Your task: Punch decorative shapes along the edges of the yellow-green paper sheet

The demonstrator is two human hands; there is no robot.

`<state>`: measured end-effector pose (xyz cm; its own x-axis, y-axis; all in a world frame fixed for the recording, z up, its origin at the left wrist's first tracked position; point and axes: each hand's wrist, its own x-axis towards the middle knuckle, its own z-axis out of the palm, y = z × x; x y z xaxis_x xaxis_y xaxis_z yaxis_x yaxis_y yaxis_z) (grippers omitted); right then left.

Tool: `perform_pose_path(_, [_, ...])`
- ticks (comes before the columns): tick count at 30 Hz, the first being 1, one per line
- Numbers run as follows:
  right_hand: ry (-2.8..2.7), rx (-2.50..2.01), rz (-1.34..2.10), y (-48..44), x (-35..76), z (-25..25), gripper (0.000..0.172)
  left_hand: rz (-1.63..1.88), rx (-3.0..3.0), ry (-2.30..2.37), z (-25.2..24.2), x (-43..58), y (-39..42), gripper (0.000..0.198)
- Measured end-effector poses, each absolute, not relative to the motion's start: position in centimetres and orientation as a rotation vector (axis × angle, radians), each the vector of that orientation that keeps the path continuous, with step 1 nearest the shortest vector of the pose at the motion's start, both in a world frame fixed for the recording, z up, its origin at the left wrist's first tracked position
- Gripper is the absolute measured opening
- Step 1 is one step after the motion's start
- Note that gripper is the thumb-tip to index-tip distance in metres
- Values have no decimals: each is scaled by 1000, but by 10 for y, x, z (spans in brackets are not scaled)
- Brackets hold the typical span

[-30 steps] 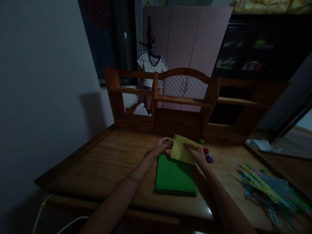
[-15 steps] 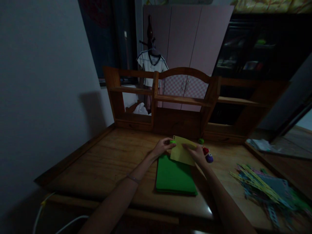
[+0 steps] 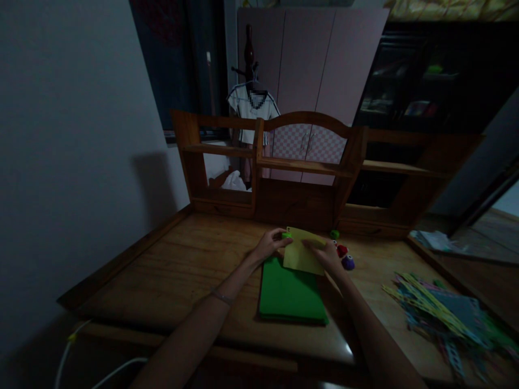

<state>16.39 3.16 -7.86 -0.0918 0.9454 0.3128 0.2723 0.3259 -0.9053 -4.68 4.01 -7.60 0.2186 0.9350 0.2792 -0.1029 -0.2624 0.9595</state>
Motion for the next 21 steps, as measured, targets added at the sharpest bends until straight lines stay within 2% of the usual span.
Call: perform_pose_path(21, [-1642, -1104, 814, 26, 161, -73, 38, 1257, 1420, 823, -74, -47, 38, 44])
